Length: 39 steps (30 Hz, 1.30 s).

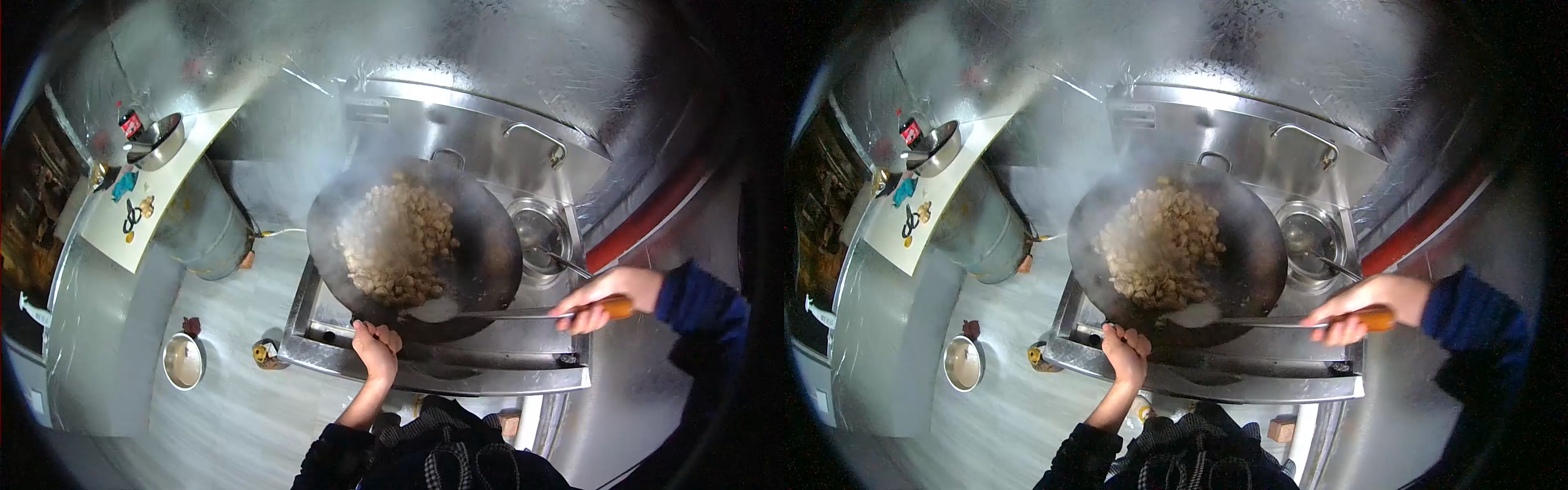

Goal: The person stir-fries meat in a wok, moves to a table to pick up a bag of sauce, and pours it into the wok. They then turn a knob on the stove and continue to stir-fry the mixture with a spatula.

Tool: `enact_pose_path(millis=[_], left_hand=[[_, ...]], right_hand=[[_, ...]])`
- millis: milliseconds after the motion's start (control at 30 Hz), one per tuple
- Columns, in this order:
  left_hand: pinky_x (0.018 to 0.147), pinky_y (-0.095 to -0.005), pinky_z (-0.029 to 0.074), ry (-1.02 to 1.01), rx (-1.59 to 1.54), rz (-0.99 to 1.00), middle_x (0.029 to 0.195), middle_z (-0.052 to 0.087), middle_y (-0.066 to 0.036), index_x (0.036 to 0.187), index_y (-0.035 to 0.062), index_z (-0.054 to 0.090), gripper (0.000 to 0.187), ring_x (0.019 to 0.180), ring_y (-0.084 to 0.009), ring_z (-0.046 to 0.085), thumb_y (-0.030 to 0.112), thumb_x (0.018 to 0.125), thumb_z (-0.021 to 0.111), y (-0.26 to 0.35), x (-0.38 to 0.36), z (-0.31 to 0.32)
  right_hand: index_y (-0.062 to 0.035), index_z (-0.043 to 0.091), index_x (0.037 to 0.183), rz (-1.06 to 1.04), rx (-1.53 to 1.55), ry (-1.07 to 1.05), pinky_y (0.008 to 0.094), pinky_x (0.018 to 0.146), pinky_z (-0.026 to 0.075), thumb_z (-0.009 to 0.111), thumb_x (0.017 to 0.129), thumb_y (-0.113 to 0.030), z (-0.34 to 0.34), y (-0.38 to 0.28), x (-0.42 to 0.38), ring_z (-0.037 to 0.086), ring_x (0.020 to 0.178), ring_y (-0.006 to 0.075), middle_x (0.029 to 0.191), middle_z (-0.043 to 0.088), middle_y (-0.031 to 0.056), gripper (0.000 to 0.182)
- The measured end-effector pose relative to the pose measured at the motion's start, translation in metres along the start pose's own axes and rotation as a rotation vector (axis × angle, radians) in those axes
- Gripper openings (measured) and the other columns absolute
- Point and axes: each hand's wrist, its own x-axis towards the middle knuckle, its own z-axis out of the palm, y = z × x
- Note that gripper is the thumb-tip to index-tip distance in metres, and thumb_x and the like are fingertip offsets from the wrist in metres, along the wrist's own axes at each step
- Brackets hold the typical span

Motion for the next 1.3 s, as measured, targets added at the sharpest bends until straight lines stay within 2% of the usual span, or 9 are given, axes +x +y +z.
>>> enact_pose_path(millis=[200, 267, 400, 467, 567, 667, 967, 1167, 1300], left_hand=[[0.034, -0.0279, 0.016, 0.036, 0.001, 0.024, 0.042, 0.018, 0.001, 0.06, 0.0134, 0.027, 0.037, 0.034, -0.0121, 0.016, 0.04, 0.086, 0.03, -0.025, -0.007, -0.002], [0.034, -0.0279, 0.017, 0.01, -0.004, 0.03, 0.042, 0.018, 0.001, 0.06, 0.0134, 0.027, 0.038, 0.034, -0.0123, 0.017, 0.04, 0.086, 0.029, -0.036, -0.011, -0.005], [0.034, -0.0272, 0.018, -0.014, -0.024, -0.008, 0.041, 0.021, 0.0, 0.059, 0.0136, 0.029, 0.039, 0.034, -0.0128, 0.019, 0.042, 0.086, 0.027, -0.043, -0.011, -0.01], [0.033, -0.0268, 0.019, 0.033, -0.058, -0.063, 0.041, 0.021, 0.0, 0.06, 0.014, 0.03, 0.04, 0.034, -0.0126, 0.019, 0.044, 0.085, 0.027, -0.042, -0.01, -0.011], [0.033, -0.0267, 0.02, 0.0, -0.061, -0.053, 0.042, 0.022, 0.001, 0.06, 0.0149, 0.031, 0.04, 0.034, -0.0122, 0.02, 0.046, 0.085, 0.026, -0.042, -0.003, -0.02], [0.033, -0.0267, 0.02, 0.107, -0.033, -0.064, 0.042, 0.022, 0.001, 0.059, 0.0152, 0.031, 0.04, 0.033, -0.0122, 0.021, 0.045, 0.085, 0.025, -0.044, 0.005, -0.021], [0.031, -0.0266, 0.018, 0.194, -0.038, -0.05, 0.041, 0.022, -0.001, 0.06, 0.0136, 0.032, 0.041, 0.032, -0.0126, 0.018, 0.046, 0.085, 0.027, -0.056, 0.021, -0.024], [0.031, -0.026, 0.016, 0.158, -0.049, -0.045, 0.042, 0.023, 0.0, 0.06, 0.014, 0.032, 0.04, 0.033, -0.0125, 0.018, 0.045, 0.085, 0.025, -0.057, 0.02, -0.027], [0.032, -0.0259, 0.016, 0.188, -0.062, -0.081, 0.043, 0.024, -0.001, 0.062, 0.0143, 0.032, 0.039, 0.034, -0.0131, 0.019, 0.044, 0.085, 0.024, -0.06, 0.02, -0.027]], right_hand=[[-0.0117, 0.037, 0.062, -0.553, 0.238, -0.593, 0.0219, 0.029, 0.02, 0.036, 0.085, -0.038, -0.001, -0.08, 0.222, 0.027, 0.036, 0.0056, 0.045, 0.029, -0.0056, 0.035], [-0.0051, 0.038, 0.075, -0.876, 0.507, -0.366, 0.0192, 0.031, 0.025, 0.04, 0.085, -0.034, 0.065, -0.093, 0.2, 0.026, 0.033, 0.0045, 0.048, 0.032, -0.004, 0.03], [-0.0054, 0.036, 0.077, -0.692, 0.961, -0.803, 0.0176, 0.034, 0.029, 0.041, 0.084, -0.031, 0.052, -0.086, 0.21, 0.03, 0.033, 0.0047, 0.048, 0.032, -0.0045, 0.027], [-0.0074, 0.035, 0.072, -0.595, 1.187, -1.664, 0.0195, 0.038, 0.034, 0.034, 0.087, -0.026, 0.039, -0.063, 0.225, 0.037, 0.04, 0.0075, 0.049, 0.033, -0.0031, 0.024], [-0.0037, 0.038, 0.079, -0.414, 1.704, -1.576, 0.0207, 0.038, 0.039, 0.033, 0.087, -0.023, 0.055, -0.023, 0.239, 0.039, 0.038, 0.0079, 0.048, 0.033, -0.0025, 0.022], [0.0011, 0.042, 0.084, -0.696, 1.234, -1.757, 0.0212, 0.033, 0.038, 0.034, 0.087, -0.025, 0.057, 0.021, 0.222, 0.038, 0.035, 0.0078, 0.047, 0.034, -0.002, 0.028], [-0.0103, 0.04, 0.074, -0.452, 0.463, 0.142, 0.0194, 0.032, 0.02, 0.039, 0.083, -0.043, 0.022, 0.103, 0.045, 0.023, 0.036, 0.0039, 0.049, 0.028, -0.0063, 0.034], [-0.009, 0.038, 0.068, -0.13, 0.138, 0.252, 0.0202, 0.032, 0.026, 0.037, 0.085, -0.039, -0.04, 0.028, 0.046, 0.031, 0.036, 0.0052, 0.044, 0.031, -0.0043, 0.035], [-0.0061, 0.043, 0.056, -0.497, -0.389, 0.552, 0.0286, 0.033, 0.032, 0.038, 0.084, -0.039, -0.055, -0.047, 0.115, 0.039, 0.035, 0.0141, 0.045, 0.042, 0.003, 0.043]])
